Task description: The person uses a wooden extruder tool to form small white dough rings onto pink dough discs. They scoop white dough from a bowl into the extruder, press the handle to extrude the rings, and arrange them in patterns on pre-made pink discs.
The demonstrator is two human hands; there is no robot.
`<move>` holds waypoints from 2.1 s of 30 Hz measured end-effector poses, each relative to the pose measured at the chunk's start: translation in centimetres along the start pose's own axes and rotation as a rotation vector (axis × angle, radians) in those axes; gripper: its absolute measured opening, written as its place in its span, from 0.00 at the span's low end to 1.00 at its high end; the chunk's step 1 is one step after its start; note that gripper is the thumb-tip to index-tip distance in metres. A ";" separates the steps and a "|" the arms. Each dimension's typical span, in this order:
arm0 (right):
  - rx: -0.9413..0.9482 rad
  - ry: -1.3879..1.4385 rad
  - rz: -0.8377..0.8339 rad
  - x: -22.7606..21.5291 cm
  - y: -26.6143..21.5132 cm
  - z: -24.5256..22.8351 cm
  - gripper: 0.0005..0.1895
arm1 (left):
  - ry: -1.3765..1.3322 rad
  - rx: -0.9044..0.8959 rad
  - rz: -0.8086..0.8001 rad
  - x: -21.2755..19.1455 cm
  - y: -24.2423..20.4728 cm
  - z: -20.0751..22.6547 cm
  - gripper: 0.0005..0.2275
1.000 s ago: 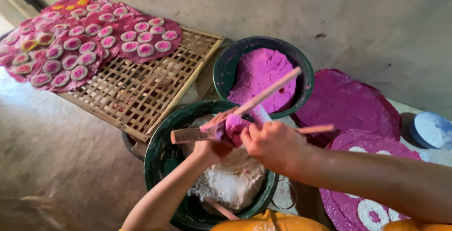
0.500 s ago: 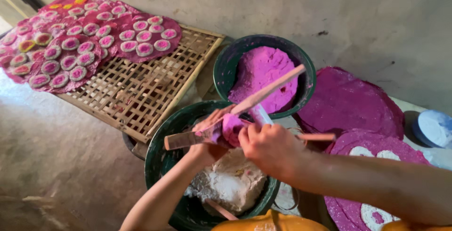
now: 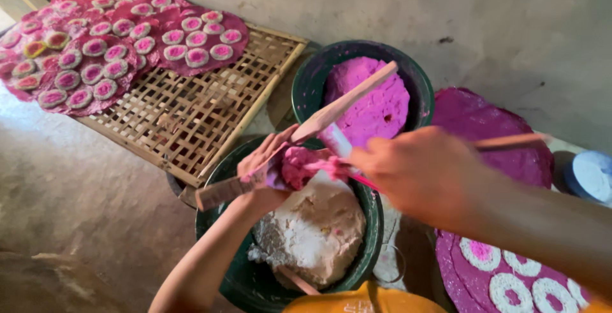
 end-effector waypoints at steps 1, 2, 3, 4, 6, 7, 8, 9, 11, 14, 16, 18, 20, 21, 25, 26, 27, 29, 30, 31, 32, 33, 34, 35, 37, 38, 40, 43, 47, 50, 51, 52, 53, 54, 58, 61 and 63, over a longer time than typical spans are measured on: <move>-0.016 0.008 0.048 0.9 1.7 -1.1 0.13 | -0.540 -0.146 -0.019 1.8 0.2 -0.7 0.26; -0.062 -0.108 0.138 1.7 3.2 -2.9 0.12 | -1.079 -0.295 -0.039 4.2 0.5 -1.0 0.25; -0.105 -0.229 0.235 2.1 4.0 -4.3 0.13 | -1.612 -0.441 -0.055 5.9 0.5 -1.0 0.24; -0.116 -0.204 0.248 2.6 4.1 -4.2 0.12 | -1.151 -0.301 -0.005 4.9 0.3 -1.2 0.24; -0.144 -0.149 0.266 3.1 4.0 -4.1 0.10 | -0.231 -0.037 0.082 2.9 -1.2 -0.2 0.23; -0.104 -0.070 0.247 3.3 3.2 -3.1 0.11 | -0.230 -0.068 0.114 2.7 -1.6 -0.7 0.22; -0.062 0.008 0.227 3.3 1.6 -1.8 0.12 | -0.228 -0.100 0.145 2.2 -2.1 -1.6 0.22; 0.017 0.051 0.202 3.2 -0.2 -0.3 0.18 | -0.221 -0.131 0.185 1.6 -2.3 -2.8 0.21; -0.010 0.265 0.360 2.3 -1.5 1.1 0.23 | -0.201 -0.183 0.273 0.1 -2.1 -4.9 0.20; -0.067 0.853 0.565 4.2 1.7 1.9 0.24 | -0.148 -0.069 0.327 0.4 -0.5 -4.0 0.16; 0.008 0.990 0.523 7.5 6.5 -0.1 0.25 | -0.115 -0.035 0.335 1.0 -0.1 -2.4 0.15; -0.161 0.897 0.759 8.9 6.7 -2.5 0.23 | -0.067 -0.088 0.361 0.1 0.3 -2.1 0.16; -0.326 0.905 0.940 10.4 5.2 -4.5 0.23 | -0.060 -0.118 0.351 -0.7 0.1 -3.0 0.16; -0.265 1.012 0.770 11.7 5.5 -4.4 0.23 | -0.059 -0.134 0.339 -0.8 -0.2 -3.6 0.16; 0.040 1.211 0.205 15.9 5.0 -1.5 0.25 | -0.059 -0.310 0.271 0.7 -0.2 -5.6 0.27; 0.132 1.211 0.098 16.8 5.2 -0.6 0.25 | 0.078 -0.221 0.285 0.8 0.0 -4.9 0.25; 0.158 1.253 0.168 16.9 5.9 0.5 0.25 | 0.210 -0.128 0.298 1.2 0.5 -3.9 0.23; 0.205 1.328 0.309 17.2 8.0 2.1 0.25 | 0.132 -0.074 0.312 1.8 1.6 -3.1 0.25; 0.096 1.269 0.463 17.0 8.4 1.3 0.24 | 0.094 -0.049 0.322 1.9 2.0 -2.9 0.26; -0.022 1.199 0.611 16.9 8.3 -0.1 0.23 | 0.131 -0.096 0.311 1.9 2.4 -3.2 0.22; -0.142 1.121 0.753 16.6 8.1 -0.9 0.22 | 0.167 -0.143 0.301 1.9 2.8 -3.7 0.19; -0.131 1.107 0.737 17.1 8.0 -1.0 0.22 | 0.198 -0.198 0.277 2.2 2.5 -4.1 0.15; -0.120 1.093 0.721 17.5 8.0 -1.0 0.23 | 0.193 -0.284 0.242 2.4 2.3 -5.1 0.25; -0.111 1.086 0.698 17.9 7.9 -1.3 0.23 | 0.188 -0.375 0.200 2.4 1.9 -6.5 0.34; -0.075 1.158 0.534 18.5 7.1 0.2 0.21 | -0.073 -0.469 0.188 2.1 2.0 -9.5 0.24; -0.055 1.191 0.455 18.5 6.7 1.4 0.20 | -0.330 -0.470 0.217 1.8 2.0 -10.6 0.06; 0.304 0.994 0.332 18.3 6.5 5.7 0.22 | -0.845 -0.455 0.376 0.5 1.1 -11.9 0.11; 0.148 0.696 0.476 15.2 10.0 11.3 0.29 | -1.199 -0.428 0.469 0.0 0.9 -10.6 0.12; -0.030 0.554 0.658 13.7 11.8 12.5 0.30 | -1.677 -0.534 0.130 2.2 0.5 -2.5 0.15; -0.002 0.880 0.746 14.3 9.7 10.8 0.30 | -2.111 -0.281 -0.349 5.1 -0.6 5.9 0.12; -0.021 1.004 0.787 14.3 8.4 9.9 0.31 | -2.120 -0.436 -0.440 7.0 -1.1 7.8 0.16; -0.057 1.115 0.825 14.3 6.7 8.9 0.31 | -2.119 -0.593 -0.528 8.6 -1.9 9.3 0.20; -0.106 1.214 0.864 14.1 4.7 8.1 0.31 | -2.000 -0.548 -0.572 9.2 -2.3 9.9 0.20; -0.165 1.300 0.900 13.9 2.4 7.3 0.31 | -1.881 -0.502 -0.612 9.7 -2.4 10.6 0.21; -0.402 1.417 1.006 13.6 -7.3 4.8 0.31 | -0.906 0.320 -0.217 4.5 -2.1 12.5 0.18; -0.395 1.219 0.954 14.7 -12.4 3.4 0.28 | -0.446 0.184 -0.529 6.1 -1.2 15.7 0.19; -0.500 0.817 1.088 14.8 -15.2 1.9 0.29 | -0.506 0.109 -0.625 6.3 -1.3 18.1 0.21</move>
Point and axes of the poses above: each hand's wrist, its own y-axis towards the middle knuckle, its own x-axis out of the palm, z = x × y, the point moved 5 cm from there along y, towards the middle knuckle, and after that the axes turned 6 degrees about -z, right-handed, at the moved point
